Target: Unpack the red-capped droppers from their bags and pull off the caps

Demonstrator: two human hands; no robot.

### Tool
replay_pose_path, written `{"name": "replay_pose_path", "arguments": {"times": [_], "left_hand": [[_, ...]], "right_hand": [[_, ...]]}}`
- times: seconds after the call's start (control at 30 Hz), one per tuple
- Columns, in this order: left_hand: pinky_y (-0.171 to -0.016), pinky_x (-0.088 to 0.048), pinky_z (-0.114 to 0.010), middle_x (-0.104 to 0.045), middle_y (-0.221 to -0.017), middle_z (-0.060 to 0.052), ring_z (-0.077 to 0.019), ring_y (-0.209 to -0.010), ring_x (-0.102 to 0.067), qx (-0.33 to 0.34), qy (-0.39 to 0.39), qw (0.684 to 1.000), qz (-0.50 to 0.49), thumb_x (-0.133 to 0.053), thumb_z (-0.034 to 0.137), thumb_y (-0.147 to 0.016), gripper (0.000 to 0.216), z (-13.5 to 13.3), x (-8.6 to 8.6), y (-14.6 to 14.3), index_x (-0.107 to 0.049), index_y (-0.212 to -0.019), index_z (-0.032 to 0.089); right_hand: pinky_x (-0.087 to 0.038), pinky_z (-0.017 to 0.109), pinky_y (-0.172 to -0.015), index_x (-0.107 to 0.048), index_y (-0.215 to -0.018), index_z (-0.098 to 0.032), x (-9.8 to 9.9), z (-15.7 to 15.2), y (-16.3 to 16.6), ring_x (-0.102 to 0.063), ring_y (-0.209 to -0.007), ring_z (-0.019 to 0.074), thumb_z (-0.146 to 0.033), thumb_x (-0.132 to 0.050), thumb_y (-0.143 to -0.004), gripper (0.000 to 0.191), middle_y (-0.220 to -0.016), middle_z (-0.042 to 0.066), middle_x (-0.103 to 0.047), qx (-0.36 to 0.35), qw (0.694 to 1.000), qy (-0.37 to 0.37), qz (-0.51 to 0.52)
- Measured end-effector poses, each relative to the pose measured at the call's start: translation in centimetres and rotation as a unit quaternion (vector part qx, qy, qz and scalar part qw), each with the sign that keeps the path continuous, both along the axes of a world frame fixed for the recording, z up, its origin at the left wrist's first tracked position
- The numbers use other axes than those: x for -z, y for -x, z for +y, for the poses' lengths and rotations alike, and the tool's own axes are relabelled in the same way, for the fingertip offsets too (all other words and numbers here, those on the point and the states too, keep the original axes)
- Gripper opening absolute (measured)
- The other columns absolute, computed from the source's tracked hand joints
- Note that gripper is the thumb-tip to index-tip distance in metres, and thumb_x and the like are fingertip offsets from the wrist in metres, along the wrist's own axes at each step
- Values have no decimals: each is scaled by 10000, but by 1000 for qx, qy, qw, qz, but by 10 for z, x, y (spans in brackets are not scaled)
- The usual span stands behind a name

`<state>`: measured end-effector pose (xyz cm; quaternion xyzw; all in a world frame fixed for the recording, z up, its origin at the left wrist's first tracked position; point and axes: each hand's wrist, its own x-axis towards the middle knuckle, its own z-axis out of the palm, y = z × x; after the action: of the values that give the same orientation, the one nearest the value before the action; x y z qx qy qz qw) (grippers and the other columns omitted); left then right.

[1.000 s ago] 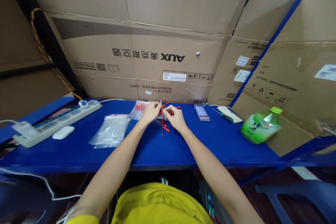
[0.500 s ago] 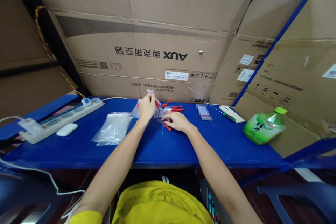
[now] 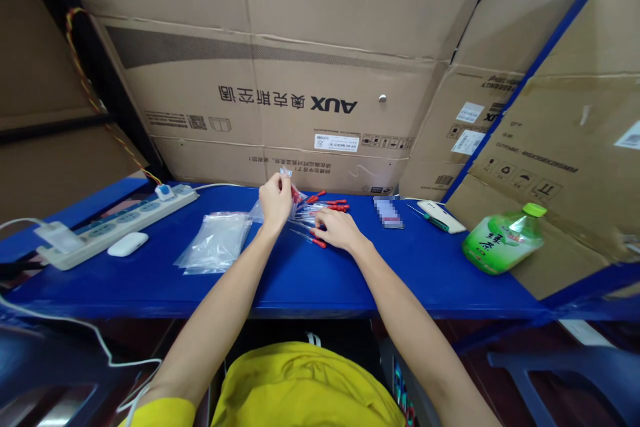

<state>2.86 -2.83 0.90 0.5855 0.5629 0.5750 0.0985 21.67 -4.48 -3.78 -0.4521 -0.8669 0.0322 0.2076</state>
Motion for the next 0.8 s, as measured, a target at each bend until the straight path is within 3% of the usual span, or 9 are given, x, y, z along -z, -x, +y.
{"name": "replay_pose_path", "arguments": {"times": [0.1, 0.2, 0.33, 0.43, 0.57, 0.7, 0.8], "left_hand": [[-735, -441, -269, -680, -654, -19, -171, -672, -626, -3, -5, 1000, 1, -385, 383, -1033, 441, 2, 1, 1, -554, -662, 214], [-731, -430, -271, -684, -682, -29, -174, -683, -622, 1, 8, 1000, 23, -359, 399, -1044, 452, 6, 4, 2, -560, -683, 213], [-712, -410, -277, -680, -719, -37, -180, -698, -610, 54, 37, 995, 82, -355, 407, -1042, 431, 13, 8, 3, -570, -725, 209], [-700, -402, -283, -666, -727, -36, -182, -697, -596, 144, 33, 981, 126, -375, 402, -1032, 397, 15, 13, -1, -560, -740, 208], [-666, -384, -283, -635, -719, -28, -181, -684, -572, 238, 27, 955, 174, -387, 410, -1030, 365, 13, 19, -9, -549, -776, 204], [-666, -386, -279, -651, -752, -36, -183, -703, -587, 272, 31, 939, 209, -382, 397, -1040, 356, 13, 24, -13, -576, -823, 192], [-665, -377, -282, -667, -779, -44, -189, -703, -596, 261, 20, 931, 253, -382, 380, -1051, 340, 15, 26, -11, -606, -884, 187]], "right_hand": [[-380, 291, -672, -688, -921, -244, -1, -1, 1, -652, -817, 219, -272, -714, -880, 56, -962, 49, -741, 16, 1000, 1, 5], [-366, 288, -660, -688, -980, -262, -2, -2, 3, -649, -756, 215, -214, -695, -859, 130, -849, 26, -735, 30, 999, 9, 17], [-367, 277, -650, -677, -1008, -267, -4, -2, 4, -642, -704, 193, -256, -613, -921, 107, -769, -3, -720, 71, 989, 12, 126], [-407, 269, -647, -664, -1031, -248, -5, 3, 2, -632, -676, 175, -429, -520, -997, 233, -770, -2, -718, 82, 955, 34, 282], [-481, 271, -684, -650, -1000, -206, -1, 12, 0, -647, -726, 171, -566, -581, -932, 372, -820, 23, -724, 9, 901, 98, 422], [-481, 270, -658, -643, -931, -190, 7, 20, 0, -622, -682, 160, -600, -703, -815, 430, -764, 15, -697, -15, 872, 149, 465], [-487, 274, -688, -669, -887, -190, 9, 22, 0, -619, -704, 156, -583, -711, -808, 403, -788, 15, -698, -17, 866, 144, 478]]}}
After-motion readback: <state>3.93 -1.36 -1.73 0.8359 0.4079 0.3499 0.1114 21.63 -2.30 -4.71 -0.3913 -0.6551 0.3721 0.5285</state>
